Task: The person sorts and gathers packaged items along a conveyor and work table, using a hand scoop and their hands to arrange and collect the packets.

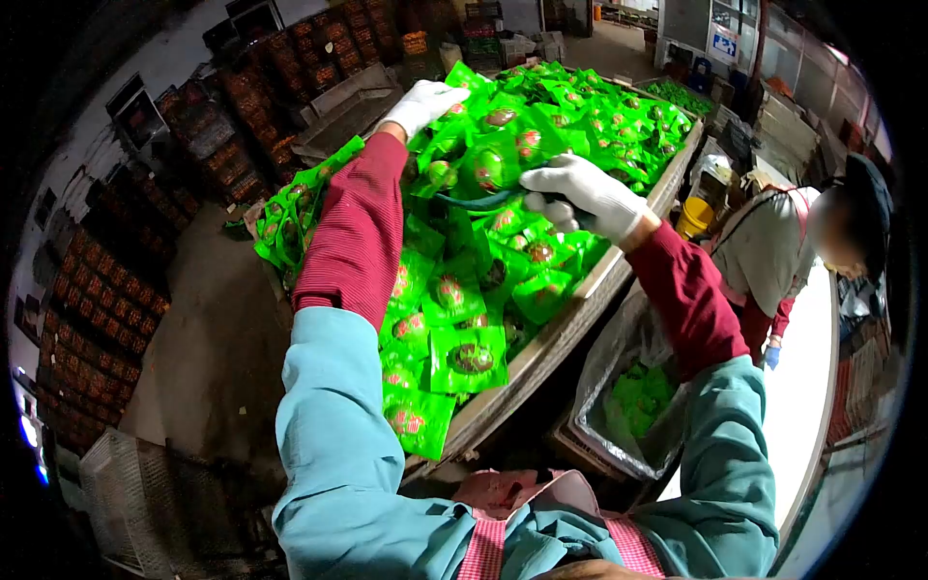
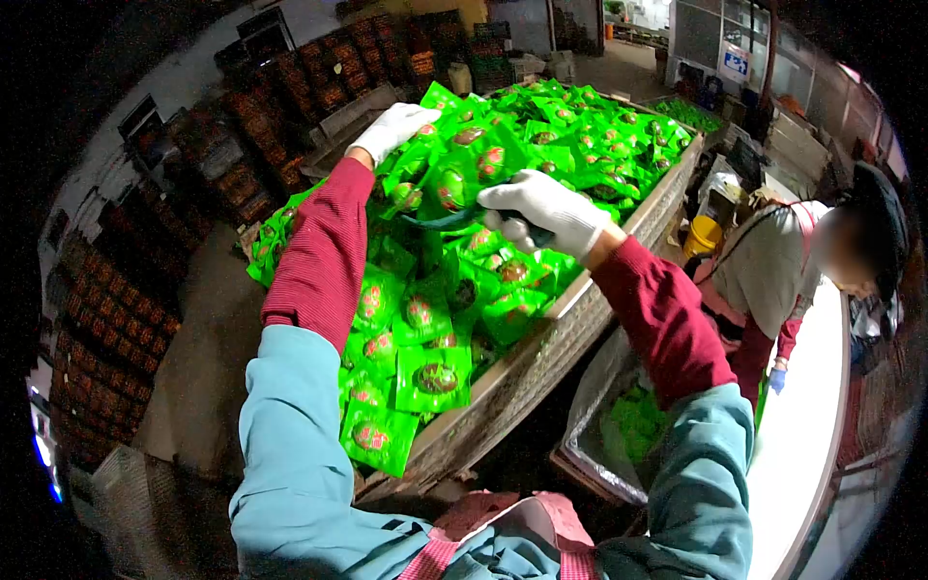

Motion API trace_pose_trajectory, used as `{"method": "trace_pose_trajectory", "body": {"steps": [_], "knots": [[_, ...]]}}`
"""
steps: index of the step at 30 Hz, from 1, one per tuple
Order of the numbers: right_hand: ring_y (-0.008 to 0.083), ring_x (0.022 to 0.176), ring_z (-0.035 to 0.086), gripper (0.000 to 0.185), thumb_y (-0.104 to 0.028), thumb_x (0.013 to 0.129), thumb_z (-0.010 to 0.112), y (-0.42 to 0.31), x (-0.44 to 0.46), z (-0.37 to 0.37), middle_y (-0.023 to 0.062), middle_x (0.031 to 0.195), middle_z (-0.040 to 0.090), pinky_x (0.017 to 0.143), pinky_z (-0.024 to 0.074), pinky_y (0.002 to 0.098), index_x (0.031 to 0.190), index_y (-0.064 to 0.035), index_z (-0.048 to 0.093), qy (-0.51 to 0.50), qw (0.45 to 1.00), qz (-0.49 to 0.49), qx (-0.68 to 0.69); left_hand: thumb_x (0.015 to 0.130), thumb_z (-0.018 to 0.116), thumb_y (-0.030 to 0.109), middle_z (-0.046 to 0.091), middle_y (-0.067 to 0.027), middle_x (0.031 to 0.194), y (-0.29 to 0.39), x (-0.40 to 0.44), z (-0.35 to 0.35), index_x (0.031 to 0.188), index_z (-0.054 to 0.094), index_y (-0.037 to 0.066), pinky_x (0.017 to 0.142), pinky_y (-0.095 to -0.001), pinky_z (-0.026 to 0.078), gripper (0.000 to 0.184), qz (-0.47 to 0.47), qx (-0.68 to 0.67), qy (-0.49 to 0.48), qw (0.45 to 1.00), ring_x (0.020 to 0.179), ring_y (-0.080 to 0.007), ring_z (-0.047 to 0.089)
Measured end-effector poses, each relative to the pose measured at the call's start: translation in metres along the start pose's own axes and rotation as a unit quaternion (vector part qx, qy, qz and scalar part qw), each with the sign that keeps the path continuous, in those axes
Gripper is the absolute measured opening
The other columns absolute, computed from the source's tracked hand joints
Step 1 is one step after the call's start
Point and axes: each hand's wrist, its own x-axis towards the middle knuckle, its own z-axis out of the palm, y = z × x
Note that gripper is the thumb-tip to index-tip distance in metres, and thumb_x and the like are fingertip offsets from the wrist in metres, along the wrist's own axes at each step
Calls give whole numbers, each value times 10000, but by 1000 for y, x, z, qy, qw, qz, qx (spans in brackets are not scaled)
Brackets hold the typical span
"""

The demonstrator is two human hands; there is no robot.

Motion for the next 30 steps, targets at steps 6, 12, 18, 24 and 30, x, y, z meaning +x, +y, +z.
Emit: {"method": "trace_pose_trajectory", "body": {"steps": [6,12,18,24,30], "knots": [[72,414,468,303,-225,953,528,8,117,12,5,555,531,354,352,216,747,-8,576,-34,994,55,86,757,651,578,590,-188,1228,-110,23,-12,1161,666,103,1009,-418,402,625,-100,17,-18,995,1164,-347,542],[124,410,502,389,-318,887,632,18,133,-7,38,556,569,376,377,288,684,9,577,-50,981,39,-183,754,588,655,432,-117,1412,-174,33,24,1247,618,191,1067,-449,332,677,-139,35,36,989,1289,-368,420],[416,695,620,343,-296,904,550,12,116,17,221,785,635,673,492,503,1087,-18,466,106,755,-223,-607,829,448,692,382,-77,1479,-186,40,9,1326,543,274,1134,-508,177,657,-123,68,-9,990,1342,-342,373],[394,695,630,259,-277,891,522,-5,135,7,201,704,629,654,499,502,939,-28,574,38,703,-212,-678,937,466,514,448,-133,1429,-97,-10,-50,1374,461,47,1112,-325,279,639,-1,47,-43,998,1338,-245,390],[395,705,632,267,-262,880,525,-5,149,20,199,721,634,657,508,491,932,-10,599,32,689,-231,-686,861,661,312,344,-132,1479,-44,-43,12,1407,412,169,1113,-428,310,616,88,266,-61,958,1338,-348,364]]}}
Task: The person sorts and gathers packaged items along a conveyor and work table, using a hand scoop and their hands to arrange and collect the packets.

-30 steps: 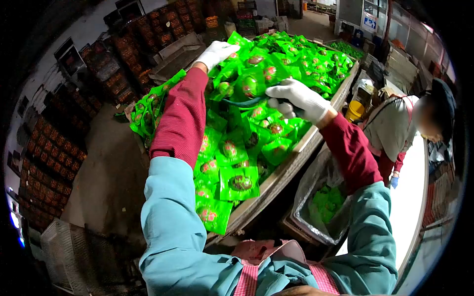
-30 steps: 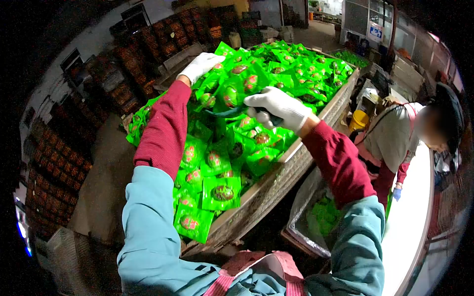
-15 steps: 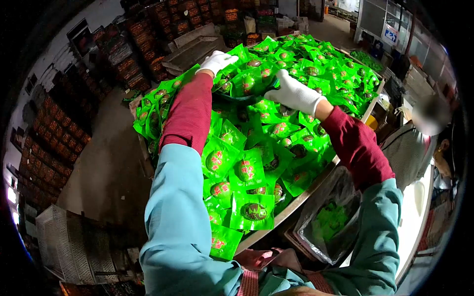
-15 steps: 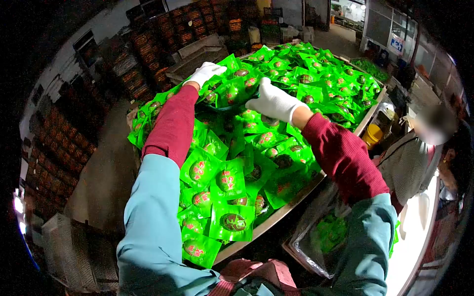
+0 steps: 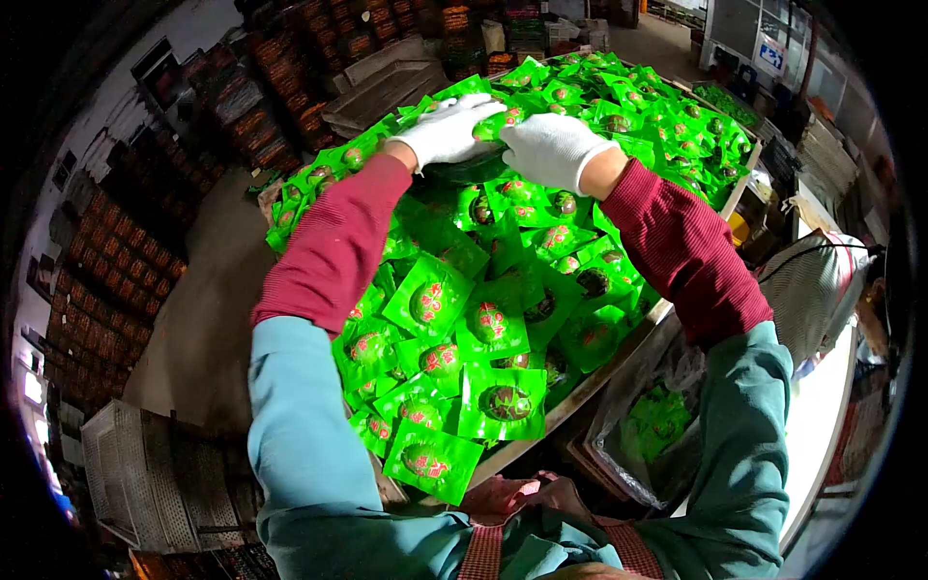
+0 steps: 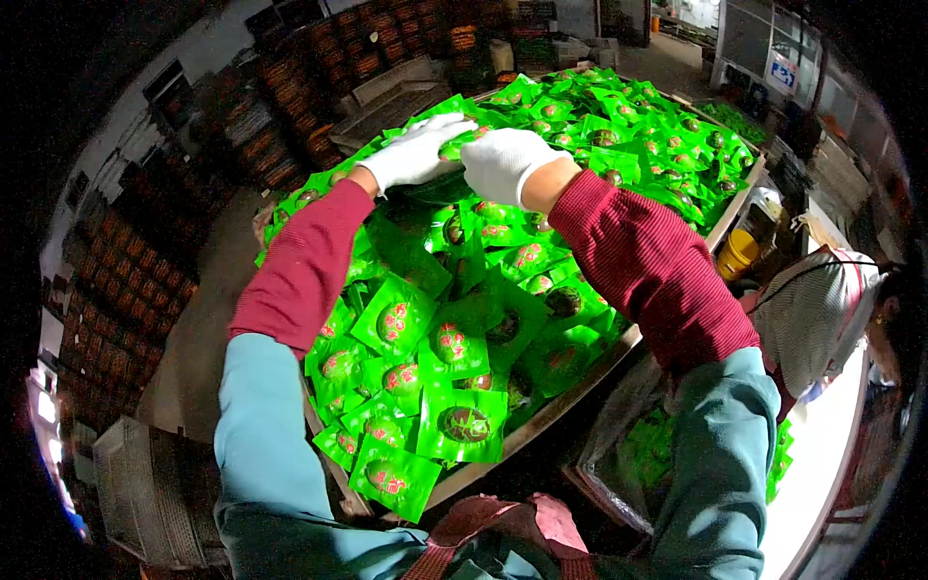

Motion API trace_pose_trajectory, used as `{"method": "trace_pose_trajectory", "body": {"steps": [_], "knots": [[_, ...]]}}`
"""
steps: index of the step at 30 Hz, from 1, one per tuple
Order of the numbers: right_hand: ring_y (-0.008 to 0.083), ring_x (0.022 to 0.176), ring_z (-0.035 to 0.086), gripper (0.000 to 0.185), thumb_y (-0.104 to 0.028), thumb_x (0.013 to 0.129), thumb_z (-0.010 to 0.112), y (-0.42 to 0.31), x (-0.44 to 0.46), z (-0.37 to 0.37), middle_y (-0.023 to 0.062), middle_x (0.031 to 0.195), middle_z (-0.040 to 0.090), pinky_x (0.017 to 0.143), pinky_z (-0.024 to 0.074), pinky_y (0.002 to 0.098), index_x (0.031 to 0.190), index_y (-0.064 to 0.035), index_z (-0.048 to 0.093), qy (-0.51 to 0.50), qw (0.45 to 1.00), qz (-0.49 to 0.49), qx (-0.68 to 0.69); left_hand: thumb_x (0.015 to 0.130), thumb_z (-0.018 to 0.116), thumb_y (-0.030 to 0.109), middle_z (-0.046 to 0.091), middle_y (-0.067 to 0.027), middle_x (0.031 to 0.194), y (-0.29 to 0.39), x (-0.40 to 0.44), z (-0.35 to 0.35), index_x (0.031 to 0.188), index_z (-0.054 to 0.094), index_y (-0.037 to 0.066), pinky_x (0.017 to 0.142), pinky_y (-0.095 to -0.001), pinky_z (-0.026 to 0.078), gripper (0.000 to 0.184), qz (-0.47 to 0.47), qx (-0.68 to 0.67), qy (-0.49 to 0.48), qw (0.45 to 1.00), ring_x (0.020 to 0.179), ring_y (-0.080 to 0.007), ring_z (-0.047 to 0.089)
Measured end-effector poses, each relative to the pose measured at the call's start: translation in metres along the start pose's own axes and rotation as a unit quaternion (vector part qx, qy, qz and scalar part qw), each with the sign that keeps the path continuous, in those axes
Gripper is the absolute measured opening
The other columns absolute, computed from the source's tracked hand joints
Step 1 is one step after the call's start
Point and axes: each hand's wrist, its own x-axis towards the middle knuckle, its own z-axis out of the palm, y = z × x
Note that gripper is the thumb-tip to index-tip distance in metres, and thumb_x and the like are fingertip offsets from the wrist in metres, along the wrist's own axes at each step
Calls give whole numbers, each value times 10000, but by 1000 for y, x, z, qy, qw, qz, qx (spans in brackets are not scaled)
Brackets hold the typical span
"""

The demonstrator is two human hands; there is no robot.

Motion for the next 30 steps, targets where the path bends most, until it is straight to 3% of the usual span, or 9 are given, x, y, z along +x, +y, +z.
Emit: {"method": "trace_pose_trajectory", "body": {"steps": [4,12,15,18,21,23,25,28,30], "knots": [[396,706,636,260,-241,884,522,-2,-4,7,203,714,633,644,510,486,940,5,584,9,999,-30,-6,845,659,342,336,-46,1484,5,-12,7,1377,445,183,1058,-443,384,595,-43,30,25,998,1291,-332,417],[402,729,630,244,-264,896,508,-3,-28,-33,197,741,639,669,501,498,969,-40,571,-45,999,-14,-20,739,641,563,389,-59,1464,-11,-17,10,1359,484,185,1078,-437,345,742,-118,9,2,993,1305,-333,395],[403,710,626,239,-271,886,520,-13,-44,-51,203,716,632,660,496,501,963,-51,572,-44,998,-13,-32,748,639,560,377,-66,1473,-11,-26,5,1361,482,187,1075,-450,342,735,-143,-15,-7,990,1313,-330,388],[359,711,641,151,-216,833,548,-13,-60,-72,135,719,624,659,526,440,858,-74,591,-38,995,-45,-85,757,645,535,359,-68,1485,-33,-33,24,1382,450,214,1082,-455,334,729,-146,-33,18,989,1323,-335,382],[338,780,641,184,-250,847,558,-15,-85,-127,133,798,649,700,516,432,888,-94,645,-84,995,11,-47,768,645,512,329,-86,1498,-40,-31,34,1392,425,252,1080,-458,340,711,-140,-27,28,989,1316,-347,395],[360,772,638,231,-282,834,581,6,-109,-135,170,797,645,695,513,452,966,-110,658,29,997,-54,-54,768,639,524,322,-82,1500,-35,-31,35,1392,420,266,1069,-458,354,710,-148,-4,25,989,1304,-355,407],[372,746,636,233,-285,840,581,-7,-129,-147,179,777,643,681,514,454,986,-118,652,-6,997,45,-69,777,624,547,296,-83,1515,-26,-30,33,1409,396,289,1065,-496,348,720,-162,19,13,987,1307,-375,402],[386,745,638,257,-268,855,597,-13,-170,-130,201,784,644,673,510,452,1061,-116,624,80,992,87,-35,788,619,540,179,-95,1560,-3,-35,19,1453,339,297,1084,-528,312,761,-172,37,-77,981,1348,-400,346],[387,766,641,302,-239,851,634,-20,-195,-107,210,812,647,678,505,446,1114,-96,595,136,983,121,23,773,604,648,127,-119,1570,-2,-37,15,1456,349,251,1104,-508,289,829,-124,37,-136,982,1356,-412,321]]}}
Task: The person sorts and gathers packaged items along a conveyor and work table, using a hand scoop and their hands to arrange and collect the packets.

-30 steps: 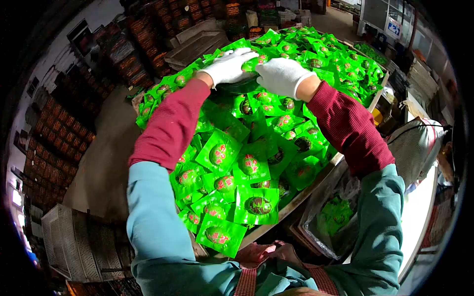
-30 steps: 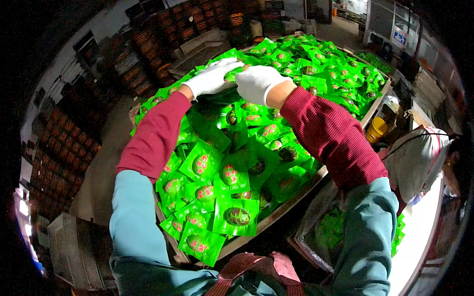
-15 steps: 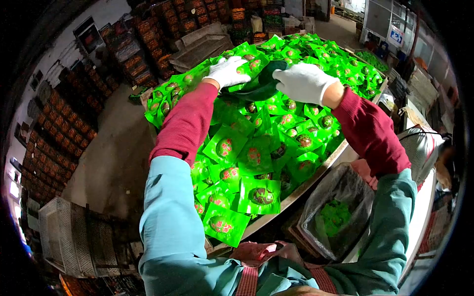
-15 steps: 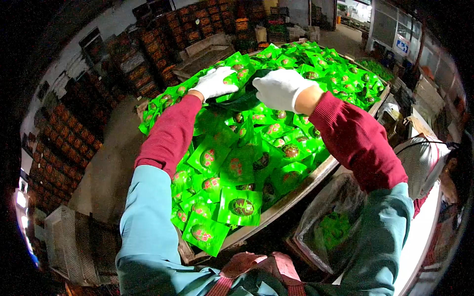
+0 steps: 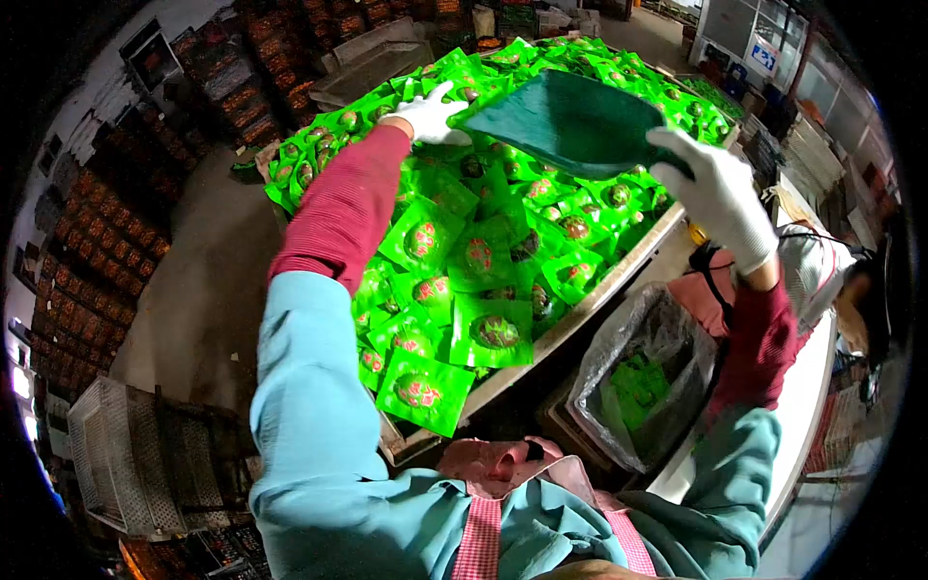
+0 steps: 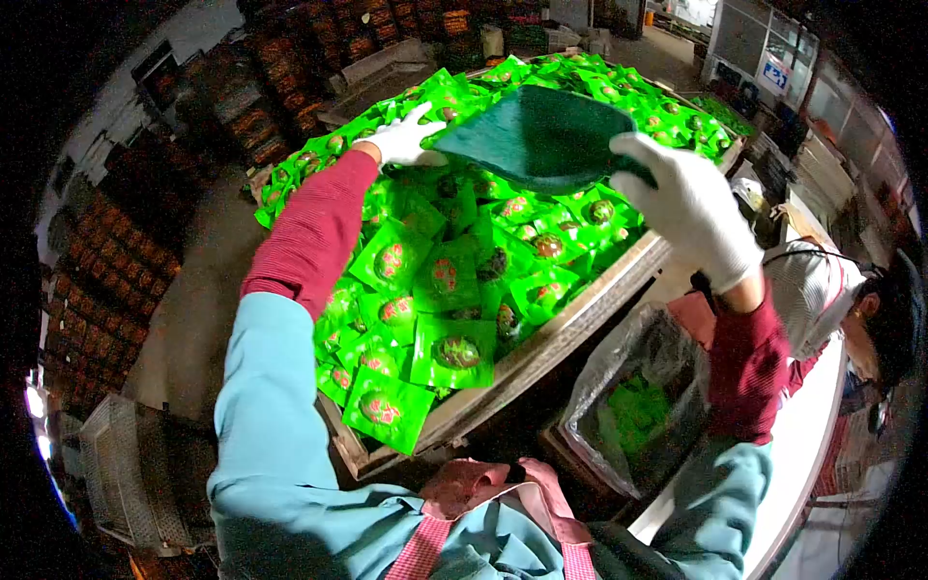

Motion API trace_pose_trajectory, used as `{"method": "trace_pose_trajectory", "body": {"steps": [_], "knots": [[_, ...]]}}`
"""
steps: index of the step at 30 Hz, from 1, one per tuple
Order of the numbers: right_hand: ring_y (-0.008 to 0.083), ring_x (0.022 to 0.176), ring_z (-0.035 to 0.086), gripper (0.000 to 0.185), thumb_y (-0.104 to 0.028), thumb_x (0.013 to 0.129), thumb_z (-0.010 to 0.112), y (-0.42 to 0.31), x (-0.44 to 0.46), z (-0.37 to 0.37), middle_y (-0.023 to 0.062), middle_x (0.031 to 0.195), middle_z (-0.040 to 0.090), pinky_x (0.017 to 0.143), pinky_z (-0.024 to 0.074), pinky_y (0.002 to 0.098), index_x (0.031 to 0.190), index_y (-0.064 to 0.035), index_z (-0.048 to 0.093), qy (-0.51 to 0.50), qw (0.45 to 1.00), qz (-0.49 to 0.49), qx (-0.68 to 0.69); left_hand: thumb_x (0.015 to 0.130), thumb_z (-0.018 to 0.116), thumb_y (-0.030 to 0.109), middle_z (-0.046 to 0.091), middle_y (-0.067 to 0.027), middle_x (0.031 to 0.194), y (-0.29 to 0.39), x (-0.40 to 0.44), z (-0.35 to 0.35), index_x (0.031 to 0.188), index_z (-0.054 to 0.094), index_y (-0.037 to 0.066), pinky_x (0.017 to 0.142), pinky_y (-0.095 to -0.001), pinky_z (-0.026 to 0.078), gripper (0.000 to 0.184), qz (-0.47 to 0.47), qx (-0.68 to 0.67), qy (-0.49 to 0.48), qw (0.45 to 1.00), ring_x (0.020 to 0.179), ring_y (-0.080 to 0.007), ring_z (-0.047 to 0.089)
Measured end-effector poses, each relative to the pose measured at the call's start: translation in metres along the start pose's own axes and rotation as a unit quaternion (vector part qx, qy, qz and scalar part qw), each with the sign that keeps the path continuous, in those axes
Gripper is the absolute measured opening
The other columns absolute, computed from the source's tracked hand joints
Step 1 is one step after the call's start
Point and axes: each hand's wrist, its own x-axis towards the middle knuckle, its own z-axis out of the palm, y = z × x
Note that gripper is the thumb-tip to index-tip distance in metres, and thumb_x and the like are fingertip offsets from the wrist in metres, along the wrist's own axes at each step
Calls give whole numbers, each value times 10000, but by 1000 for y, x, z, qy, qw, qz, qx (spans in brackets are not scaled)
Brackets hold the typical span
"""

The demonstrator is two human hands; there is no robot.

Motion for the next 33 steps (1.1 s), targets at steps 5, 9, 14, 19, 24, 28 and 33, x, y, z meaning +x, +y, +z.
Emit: {"method": "trace_pose_trajectory", "body": {"steps": [5,9,14,19,24,28,33], "knots": [[210,1091,601,383,-102,863,635,5,-91,58,168,1166,626,948,436,310,1219,8,549,48,942,143,301,871,575,524,243,-215,1519,-30,-7,-14,1424,401,139,1139,-424,239,696,150,-92,41,984,1399,-367,251],[213,1195,491,538,-65,837,611,-11,-174,68,109,1278,521,1023,377,338,1341,-5,433,87,856,292,419,884,580,363,367,-174,1457,-41,-87,-42,1345,489,80,1114,-381,289,548,164,-144,149,965,1347,-309,357],[201,1203,473,615,-34,799,616,-42,-241,74,98,1323,468,1028,368,332,1371,-25,389,126,800,379,449,846,626,168,471,-139,1380,-54,-208,-17,1226,562,59,1091,-374,323,400,125,-183,207,953,1290,-288,433],[93,663,545,459,-28,825,545,-80,-223,74,48,884,582,562,448,216,1262,-24,403,95,707,490,501,772,682,160,467,-112,1376,-35,-265,49,1272,528,74,1098,-399,320,531,81,-258,225,936,1295,-300,415],[86,450,452,187,-115,876,525,-107,-226,104,12,613,522,434,384,225,1029,-7,525,84,611,477,626,833,619,155,457,-112,1371,-17,-268,64,1267,527,82,1064,-441,315,450,82,-154,260,950,1286,-330,400],[72,421,446,178,-83,861,542,-134,-231,120,10,632,543,393,354,217,1027,-22,519,182,594,492,609,857,589,172,454,-113,1377,-13,-269,64,1253,532,79,1068,-452,297,411,71,-112,261,956,1288,-327,393],[95,459,488,265,-31,859,582,-188,-249,141,75,788,619,410,408,230,1098,-4,472,333,591,494,544,864,560,165,478,-117,1365,-13,-269,69,1243,541,57,1077,-457,275,394,74,-133,276,949,1282,-319,410]]}}
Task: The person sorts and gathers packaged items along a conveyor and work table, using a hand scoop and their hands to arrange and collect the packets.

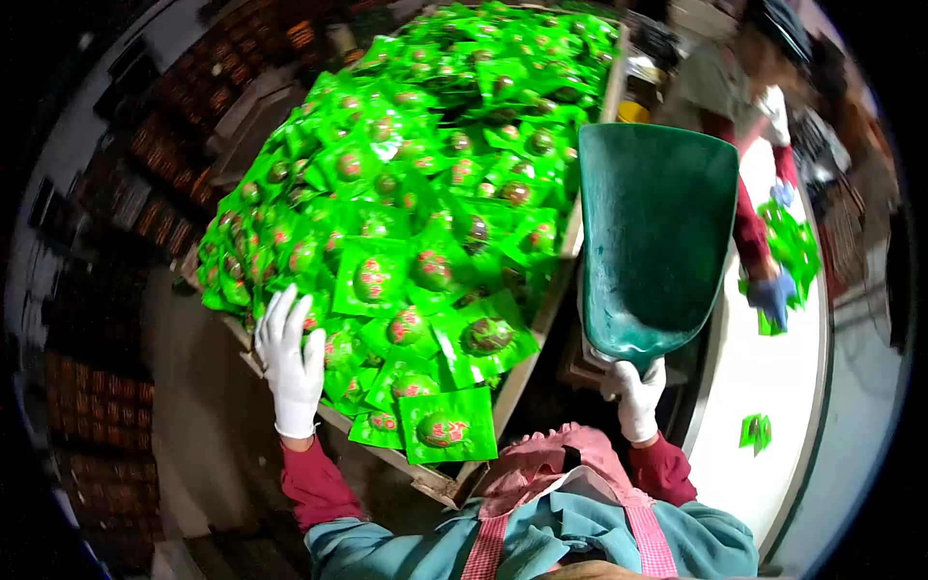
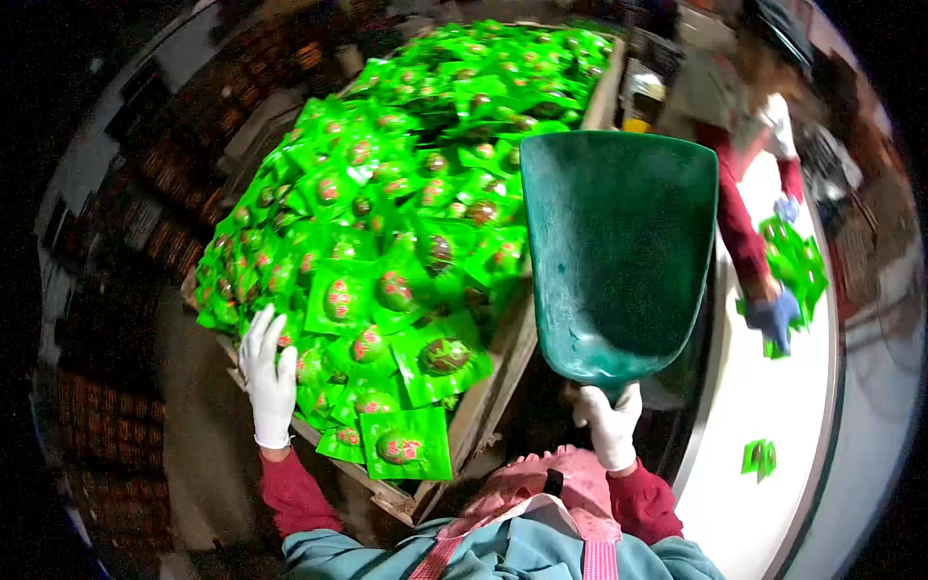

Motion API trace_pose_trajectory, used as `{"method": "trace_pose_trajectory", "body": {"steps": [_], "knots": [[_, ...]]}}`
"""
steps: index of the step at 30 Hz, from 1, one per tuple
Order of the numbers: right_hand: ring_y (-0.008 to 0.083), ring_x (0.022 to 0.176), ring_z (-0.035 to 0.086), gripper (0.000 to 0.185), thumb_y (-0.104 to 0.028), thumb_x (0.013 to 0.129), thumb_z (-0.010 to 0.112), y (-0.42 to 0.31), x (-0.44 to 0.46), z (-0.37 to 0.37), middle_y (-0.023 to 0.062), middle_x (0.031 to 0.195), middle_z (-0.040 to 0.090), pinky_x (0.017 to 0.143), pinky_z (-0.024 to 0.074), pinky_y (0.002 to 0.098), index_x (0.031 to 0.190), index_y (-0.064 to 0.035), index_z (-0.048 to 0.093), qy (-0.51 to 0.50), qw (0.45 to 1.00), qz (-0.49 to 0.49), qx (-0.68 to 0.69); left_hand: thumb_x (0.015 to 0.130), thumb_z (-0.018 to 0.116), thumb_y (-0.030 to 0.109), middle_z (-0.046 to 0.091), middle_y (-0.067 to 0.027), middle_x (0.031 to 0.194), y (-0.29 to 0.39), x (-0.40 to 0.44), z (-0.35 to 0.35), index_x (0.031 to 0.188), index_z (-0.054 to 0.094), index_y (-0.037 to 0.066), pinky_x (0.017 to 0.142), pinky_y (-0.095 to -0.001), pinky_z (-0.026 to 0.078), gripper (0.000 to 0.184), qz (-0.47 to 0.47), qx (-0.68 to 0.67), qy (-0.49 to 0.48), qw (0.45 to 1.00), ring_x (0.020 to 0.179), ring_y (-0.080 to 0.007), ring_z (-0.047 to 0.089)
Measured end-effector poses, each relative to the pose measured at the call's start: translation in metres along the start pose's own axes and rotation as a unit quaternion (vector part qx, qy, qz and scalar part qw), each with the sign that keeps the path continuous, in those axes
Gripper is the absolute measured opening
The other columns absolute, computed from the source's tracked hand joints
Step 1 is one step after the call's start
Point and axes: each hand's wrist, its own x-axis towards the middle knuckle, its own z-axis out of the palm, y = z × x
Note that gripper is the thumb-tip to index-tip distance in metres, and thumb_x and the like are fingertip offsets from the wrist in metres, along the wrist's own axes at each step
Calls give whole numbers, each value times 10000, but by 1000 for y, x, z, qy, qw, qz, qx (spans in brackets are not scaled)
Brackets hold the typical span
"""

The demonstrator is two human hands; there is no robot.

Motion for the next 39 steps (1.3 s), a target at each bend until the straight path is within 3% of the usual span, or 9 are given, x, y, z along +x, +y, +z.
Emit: {"method": "trace_pose_trajectory", "body": {"steps": [4,7,10,13,19,22,26,30,39], "knots": [[90,510,522,181,-111,907,578,-3,-8,-27,1,588,558,428,378,255,746,-28,570,-63,989,1,-136,854,565,141,482,-112,1371,-2,-3,3,1254,539,51,1085,-441,265,411,1,-5,2,1000,1293,-308,403],[133,595,571,196,-170,919,603,-12,-11,-53,2,630,595,581,456,287,801,-12,599,-3,978,182,-101,885,529,104,477,-149,1372,-13,-8,2,1256,529,-4,1073,-429,302,386,-22,-51,4,998,1279,-315,422],[272,829,640,292,-206,912,617,-8,-32,-82,119,957,683,751,504,368,1143,-29,586,-51,919,-234,-314,937,478,83,469,-184,1370,-8,-3,10,1240,527,-58,1056,-402,340,338,-31,-84,1,996,1254,-311,452],[315,836,649,326,-282,900,630,15,-75,-122,189,961,669,752,501,373,1139,-62,596,-88,941,-91,-313,968,469,120,473,-171,1369,-21,-4,11,1235,531,-60,1056,-389,343,328,-15,-84,-4,996,1253,-302,451],[351,903,658,464,-401,883,630,18,-144,-180,243,1000,657,785,507,392,1147,-21,597,88,946,191,-245,988,463,164,482,-164,1357,-34,-1,14,1268,512,-42,1040,-377,356,351,25,-46,-15,999,1244,-291,452],[430,863,623,551,-485,901,535,34,-160,-232,316,875,626,727,502,440,1031,44,614,165,905,182,-347,990,462,175,494,-175,1342,-45,1,17,1281,507,-43,1039,-379,359,367,52,-14,-16,998,1232,-297,460],[193,431,551,554,-446,896,582,48,-176,-313,68,490,536,416,414,352,552,-12,567,397,878,175,-201,986,464,142,489,-179,1337,-45,-1,16,1286,494,-42,1033,-390,363,353,31,-14,-17,999,1223,-303,463],[97,345,390,372,-362,927,562,39,-197,-372,-26,532,444,335,327,284,713,-60,527,534,839,105,-19,962,539,146,571,-193,1225,-9,-5,12,1201,571,-52,956,-376,439,312,91,-16,49,995,1103,-300,550],[126,349,400,321,-334,937,515,66,-234,-410,0,526,423,307,295,309,774,-73,423,656,746,81,-77,920,623,118,637,-190,1117,14,-5,6,1135,624,-49,895,-353,494,272,144,-1,117,983,998,-289,617]]}}
